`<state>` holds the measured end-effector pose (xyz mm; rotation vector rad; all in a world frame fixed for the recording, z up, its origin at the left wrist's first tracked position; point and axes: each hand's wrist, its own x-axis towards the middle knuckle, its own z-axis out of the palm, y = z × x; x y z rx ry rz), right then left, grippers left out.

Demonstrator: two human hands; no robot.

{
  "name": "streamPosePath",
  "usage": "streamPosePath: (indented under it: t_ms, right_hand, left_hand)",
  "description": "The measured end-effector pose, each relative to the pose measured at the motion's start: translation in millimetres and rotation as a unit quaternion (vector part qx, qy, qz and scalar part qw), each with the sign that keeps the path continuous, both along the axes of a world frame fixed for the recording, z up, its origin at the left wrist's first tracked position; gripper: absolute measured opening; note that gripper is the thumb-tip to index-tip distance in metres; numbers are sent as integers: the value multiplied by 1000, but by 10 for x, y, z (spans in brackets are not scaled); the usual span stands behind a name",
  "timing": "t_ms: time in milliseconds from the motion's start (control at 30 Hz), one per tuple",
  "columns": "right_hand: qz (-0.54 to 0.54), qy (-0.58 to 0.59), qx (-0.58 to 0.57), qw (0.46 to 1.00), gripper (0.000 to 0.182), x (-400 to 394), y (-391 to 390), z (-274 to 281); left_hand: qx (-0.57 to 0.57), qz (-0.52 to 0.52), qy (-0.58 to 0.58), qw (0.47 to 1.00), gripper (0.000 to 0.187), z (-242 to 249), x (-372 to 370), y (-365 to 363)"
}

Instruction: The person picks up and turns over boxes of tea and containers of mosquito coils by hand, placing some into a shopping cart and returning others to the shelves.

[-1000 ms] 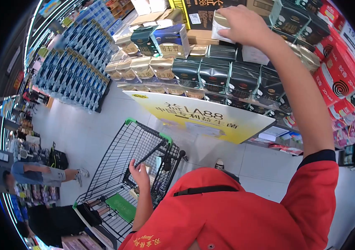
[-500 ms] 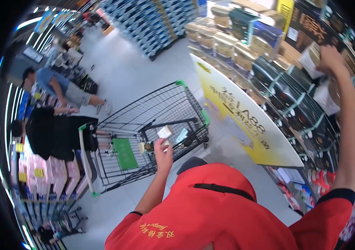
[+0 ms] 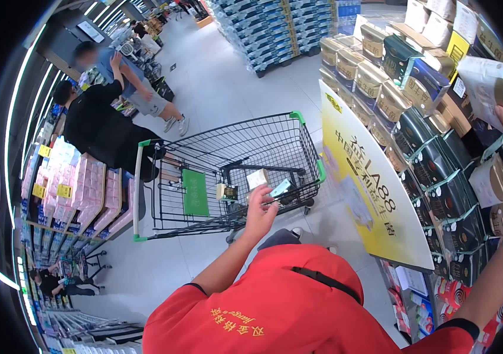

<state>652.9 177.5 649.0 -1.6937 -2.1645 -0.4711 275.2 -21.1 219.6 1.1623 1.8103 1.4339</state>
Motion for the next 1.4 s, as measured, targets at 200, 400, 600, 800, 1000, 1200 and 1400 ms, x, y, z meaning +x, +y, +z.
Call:
streamPosePath:
  t_ms: [200,400,600,800,1000,1200,1400]
  right_hand:
    - [300,390,-200,847,67,-233,-722,-944]
    - [359,267,-427,786,75,-1228,-1152,-1794]
    - [363,367,-496,698,86,-2149,-1328,-2497]
    - [383,410,-567,604,86,-2741,-1625,-2816]
    - [402,520,-555,509,70,-3156,-1861,-3186]
    - [295,504,-555,593,48,-3378,-2124,-3155]
    - [304,499,-568,580,47,-3366,-2141,-3225]
  left_hand:
    - [-6,-291,-209,934,72,542,160,155]
    - [98,-424,-244,867,118,1069,82,-20]
    - [103,-212,-232,944,93,1070,-375,-500]
    - [61,-153,-165,972,88,887,-866,-1005]
    - [64,-9,-329,942,71,888,-1098,-1337]
    - [-93,-132,-692,704,60,793,-1280,-1545]
    - [-74,-106,-733,668,60,767,-1110,-1662]
